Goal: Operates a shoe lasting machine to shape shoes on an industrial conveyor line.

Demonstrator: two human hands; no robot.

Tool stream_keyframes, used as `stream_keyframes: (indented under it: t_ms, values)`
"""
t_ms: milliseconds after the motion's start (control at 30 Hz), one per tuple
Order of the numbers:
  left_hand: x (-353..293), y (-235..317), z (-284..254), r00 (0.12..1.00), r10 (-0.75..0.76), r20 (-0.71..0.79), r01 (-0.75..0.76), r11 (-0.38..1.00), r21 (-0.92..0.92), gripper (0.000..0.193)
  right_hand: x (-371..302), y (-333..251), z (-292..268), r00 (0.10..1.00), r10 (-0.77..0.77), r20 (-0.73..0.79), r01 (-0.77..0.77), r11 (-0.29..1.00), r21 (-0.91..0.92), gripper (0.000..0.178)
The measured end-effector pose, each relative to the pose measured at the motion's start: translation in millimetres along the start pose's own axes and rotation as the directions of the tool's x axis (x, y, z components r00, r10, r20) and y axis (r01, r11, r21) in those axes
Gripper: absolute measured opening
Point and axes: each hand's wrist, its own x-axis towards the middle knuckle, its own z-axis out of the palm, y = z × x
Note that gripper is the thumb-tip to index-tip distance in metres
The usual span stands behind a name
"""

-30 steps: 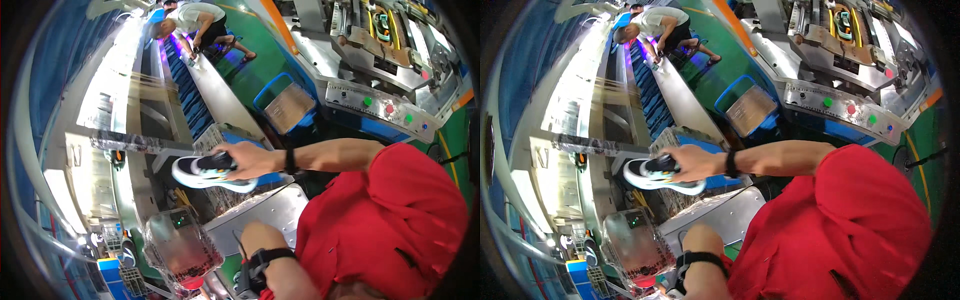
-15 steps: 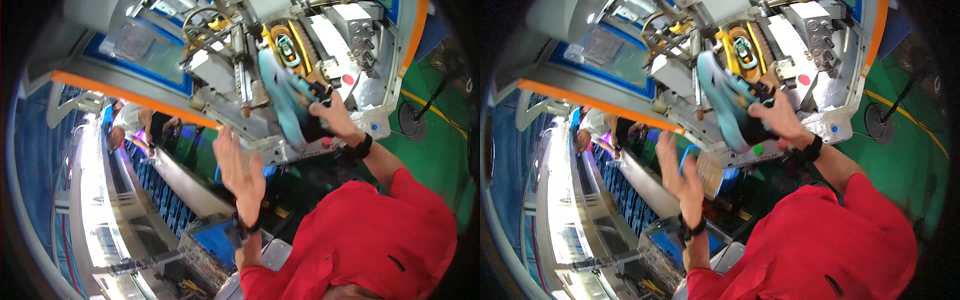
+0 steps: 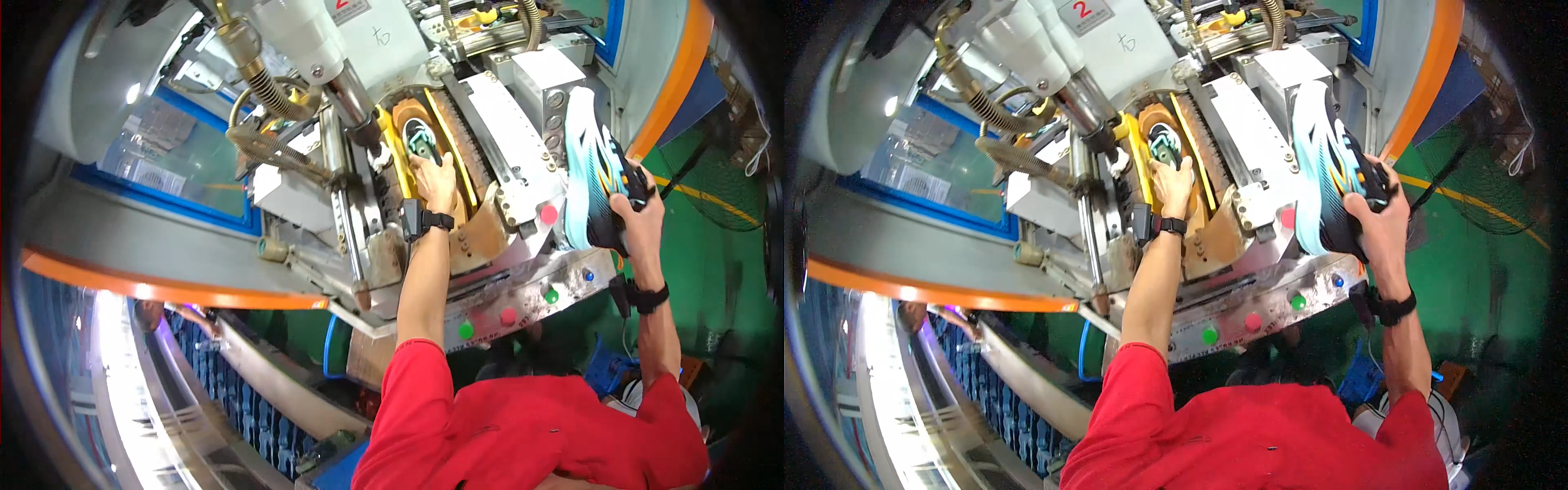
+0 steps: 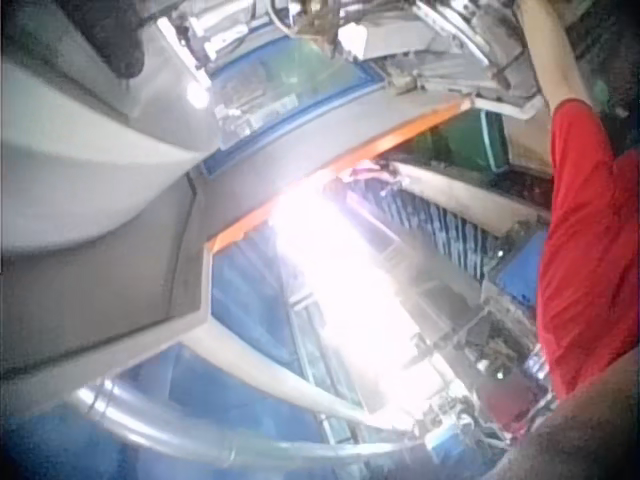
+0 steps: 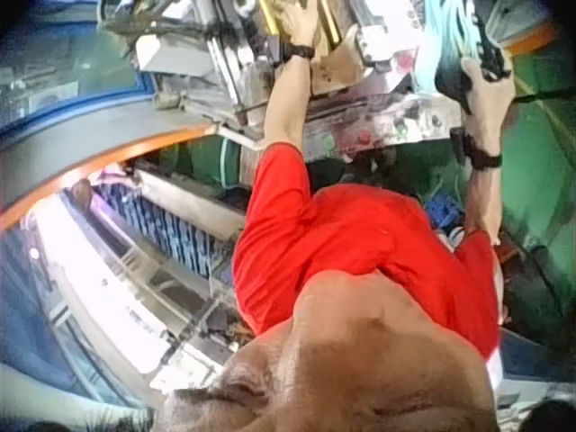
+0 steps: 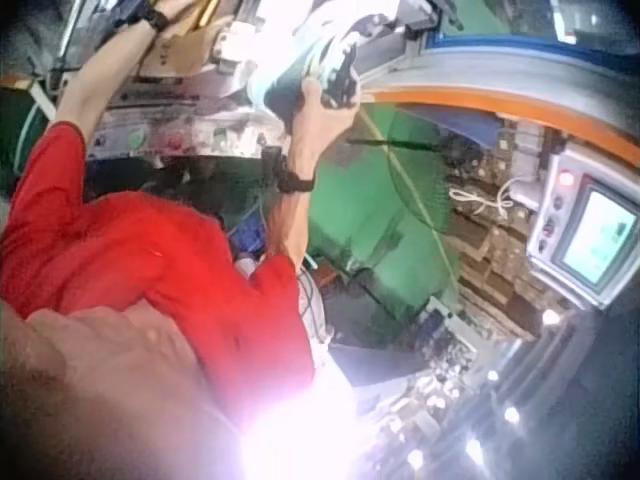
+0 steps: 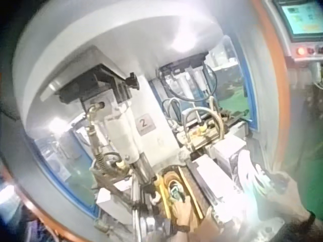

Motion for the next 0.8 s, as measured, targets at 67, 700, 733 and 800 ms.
stream_keyframes:
  t_ms: [67, 700, 733, 800]
  values:
    - [19, -13, 19, 0.991, 0.063, -0.121, -0.064, 0.998, -0.004, 0.082, 6, -1, 1, 0.999, -0.027, -0.041, 0.024, 0.998, -0.062, 0.058]
    - [-226, -63, -215, 0.932, -0.235, 0.277, 0.360, 0.511, -0.780, 0.050, 150, 2, 297, 0.767, 0.303, 0.566, 0.294, 0.618, -0.730, 0.049]
    - [-252, -66, -234, 0.928, -0.279, 0.247, 0.364, 0.532, -0.764, 0.053, 148, 31, 317, 0.746, 0.326, 0.580, 0.270, 0.649, -0.711, 0.045]
    - [-294, -66, -270, 0.886, -0.429, 0.176, 0.402, 0.522, -0.752, 0.054, 128, 67, 356, 0.815, 0.239, 0.528, 0.316, 0.580, -0.751, 0.035]
